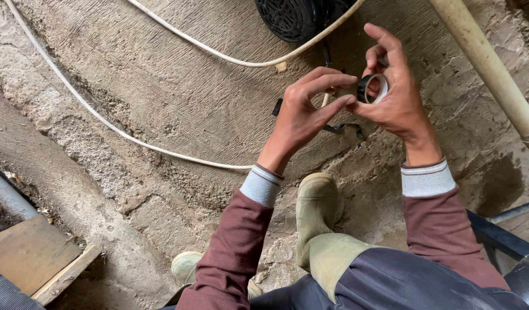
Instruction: The person sits on the floor and repairs a damaged section of a white cable by stripping the outer sheath, twisting the inner wires, and wrapping the joint with black electrical tape. The person uses a knife to cut the tape and secures the connection.
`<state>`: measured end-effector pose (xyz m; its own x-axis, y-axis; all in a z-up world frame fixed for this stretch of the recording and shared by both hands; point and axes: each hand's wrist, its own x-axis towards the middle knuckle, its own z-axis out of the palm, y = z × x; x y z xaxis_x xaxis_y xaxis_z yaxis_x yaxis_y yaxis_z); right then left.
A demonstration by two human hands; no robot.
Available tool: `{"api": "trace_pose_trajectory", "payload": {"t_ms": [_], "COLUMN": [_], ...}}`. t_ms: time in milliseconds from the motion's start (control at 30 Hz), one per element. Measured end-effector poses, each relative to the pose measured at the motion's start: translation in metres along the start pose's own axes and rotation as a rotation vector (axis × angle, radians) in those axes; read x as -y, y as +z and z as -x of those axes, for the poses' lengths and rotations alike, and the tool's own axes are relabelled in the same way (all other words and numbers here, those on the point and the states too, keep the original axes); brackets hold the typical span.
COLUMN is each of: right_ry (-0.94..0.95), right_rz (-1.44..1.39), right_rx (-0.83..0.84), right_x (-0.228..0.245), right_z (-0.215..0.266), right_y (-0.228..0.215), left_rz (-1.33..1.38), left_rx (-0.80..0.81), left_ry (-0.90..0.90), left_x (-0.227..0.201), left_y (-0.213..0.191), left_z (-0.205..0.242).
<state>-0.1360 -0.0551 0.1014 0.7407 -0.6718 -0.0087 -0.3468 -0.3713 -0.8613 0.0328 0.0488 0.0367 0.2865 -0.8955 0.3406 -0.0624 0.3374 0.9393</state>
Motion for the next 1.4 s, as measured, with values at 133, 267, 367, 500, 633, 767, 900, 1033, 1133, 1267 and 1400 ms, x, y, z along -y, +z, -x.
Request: {"api": "trace_pose_trajectory", "payload": {"t_ms": [133,267,367,500,633,767,900,1033,1133,1267,1400], "right_ry": [-0.034,-0.057,-0.037,0.005,0.018,-0.090,-0.041,-0.087,-0.088,-0.053,-0.015], "right_rz": [0.057,0.062,0.064,0.155,0.129,0.114,-0.021,-0.117,-0.151,0.019,0.027], "right_rx": [0.013,0.028,0.037,0.144,0.283,0.281,0.297,0.097,-0.008,-0.058,-0.023], "right_x": [0.004,0.010,0.018,0.027,0.032,0.029,0.025,0.015,0.004,-0.003,0.001], "right_z": [0.000,-0.003,-0.004,-0.009,-0.014,-0.016,-0.017,-0.011,-0.014,-0.014,-0.010], "right_y": [0.003,0.004,0.005,0.002,-0.004,-0.008,-0.013,0.001,0.013,0.014,0.014], "left_rz": [0.023,-0.034,-0.057,0.005,0.053,0.039,0.085,0.087,0.069,0.031,0.180], "left_rx": [-0.032,-0.062,-0.015,0.005,0.014,-0.032,-0.033,-0.064,-0.024,-0.045,-0.084], "left_ry": [-0.005,0.053,0.047,-0.007,-0.083,-0.104,-0.179,-0.090,-0.124,-0.162,-0.210], "left_x": [-0.002,-0.005,-0.011,-0.015,-0.014,-0.007,-0.004,-0.004,-0.002,0.003,0.010], "left_y": [0.005,0.004,0.002,0.001,-0.001,0.000,0.001,0.002,0.002,-0.001,-0.004], "left_z": [-0.002,-0.007,-0.009,-0.011,-0.011,-0.009,-0.010,-0.009,-0.008,-0.007,-0.007]}}
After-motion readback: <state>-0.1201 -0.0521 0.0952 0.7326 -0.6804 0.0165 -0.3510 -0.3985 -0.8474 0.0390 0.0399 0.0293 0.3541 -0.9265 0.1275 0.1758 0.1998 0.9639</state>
